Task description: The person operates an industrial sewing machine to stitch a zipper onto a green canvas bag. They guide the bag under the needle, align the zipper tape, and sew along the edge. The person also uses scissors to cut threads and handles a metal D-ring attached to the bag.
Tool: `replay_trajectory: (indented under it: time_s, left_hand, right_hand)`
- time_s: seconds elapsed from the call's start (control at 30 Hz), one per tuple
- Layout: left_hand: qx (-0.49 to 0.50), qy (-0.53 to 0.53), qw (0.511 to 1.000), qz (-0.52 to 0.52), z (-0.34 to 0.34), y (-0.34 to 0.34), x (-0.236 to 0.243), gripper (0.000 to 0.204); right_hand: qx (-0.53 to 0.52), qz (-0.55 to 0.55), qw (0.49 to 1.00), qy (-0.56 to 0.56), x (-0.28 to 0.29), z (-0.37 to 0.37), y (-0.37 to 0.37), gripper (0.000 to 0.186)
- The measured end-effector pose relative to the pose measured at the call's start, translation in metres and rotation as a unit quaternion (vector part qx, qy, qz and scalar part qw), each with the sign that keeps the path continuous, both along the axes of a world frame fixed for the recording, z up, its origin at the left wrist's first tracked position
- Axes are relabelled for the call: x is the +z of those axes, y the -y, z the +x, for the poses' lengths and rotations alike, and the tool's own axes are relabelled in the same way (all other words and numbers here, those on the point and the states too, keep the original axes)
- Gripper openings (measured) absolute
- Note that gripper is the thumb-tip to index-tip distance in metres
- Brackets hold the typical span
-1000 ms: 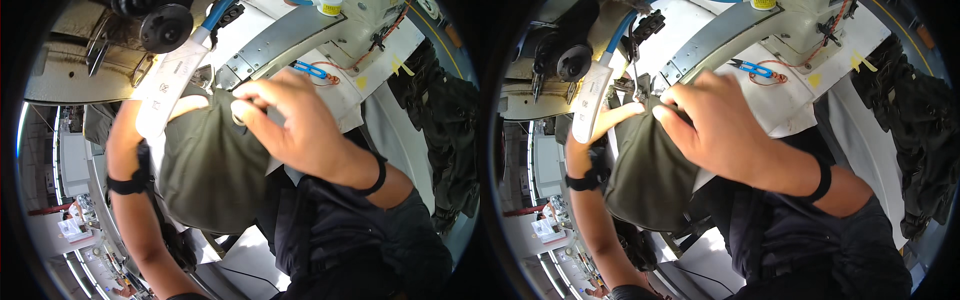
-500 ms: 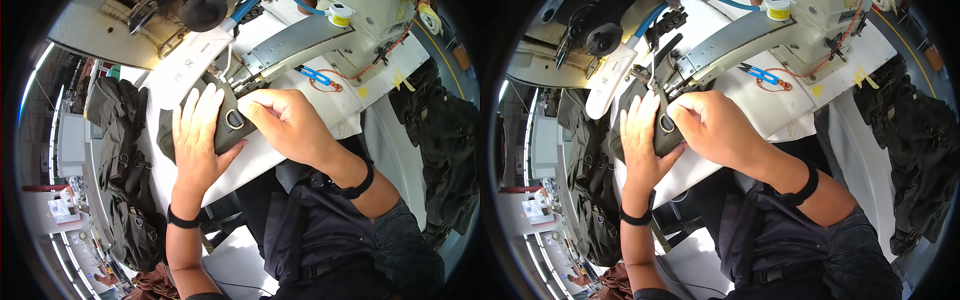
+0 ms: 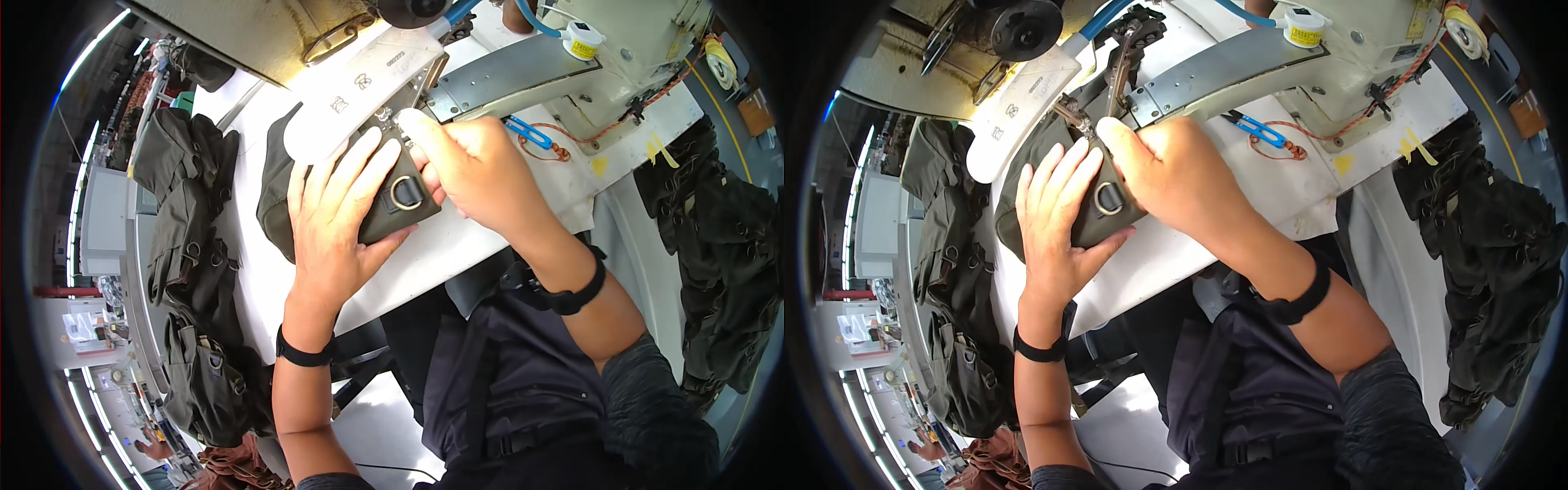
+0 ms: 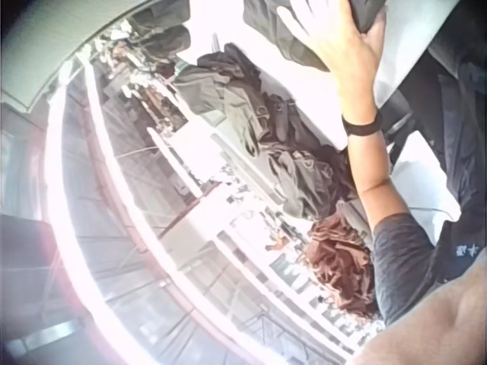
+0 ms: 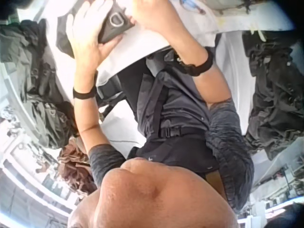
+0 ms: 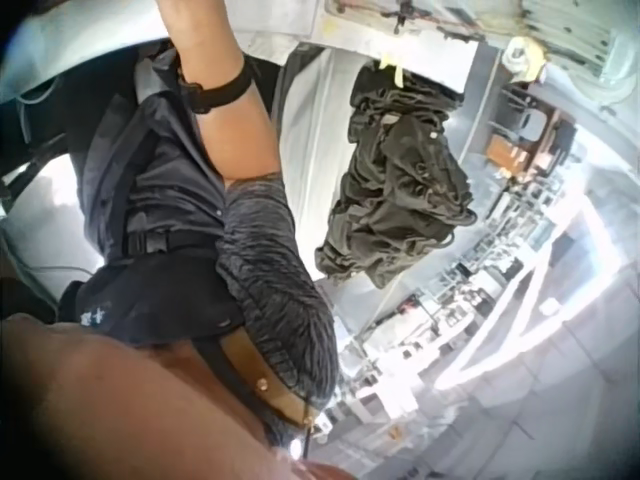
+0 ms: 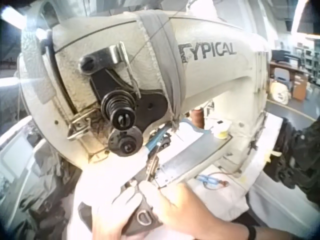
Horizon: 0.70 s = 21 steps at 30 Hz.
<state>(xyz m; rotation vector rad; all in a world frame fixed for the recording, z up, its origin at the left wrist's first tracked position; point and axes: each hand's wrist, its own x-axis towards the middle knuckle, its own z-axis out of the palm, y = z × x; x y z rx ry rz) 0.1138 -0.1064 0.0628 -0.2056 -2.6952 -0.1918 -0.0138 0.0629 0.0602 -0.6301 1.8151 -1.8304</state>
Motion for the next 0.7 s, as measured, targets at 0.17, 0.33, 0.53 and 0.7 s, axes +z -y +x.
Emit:
replay_trajectory:
  time_s: [0.17, 0.33, 0.53, 0.7]
  left_hand:
    - [0.002, -0.010, 1.000, 0.011, -0.002, 0.000, -0.001, 0.094]
    - [-0.005, -0.022, 0.999, 0.048, -0.004, 0.001, 0.004, 0.088]
    - [-0.025, -0.025, 0.999, 0.039, -0.005, 0.007, 0.013, 0.086]
    - [-0.007, -0.039, 0.999, 0.036, -0.002, -0.005, 0.007, 0.089]
  right_hand:
    - [-0.045, -0.161, 0.986, -0.023, -0.019, 0.023, 0.005, 0.036]
    - [-0.015, -0.163, 0.986, 0.005, -0.008, 0.036, -0.003, 0.021]
    - [-0.001, -0.088, 0.996, 0.030, 0.005, 0.045, -0.001, 0.025]
    - [0.024, -0.244, 0.952, 0.183, -0.001, 0.043, -0.006, 0.032]
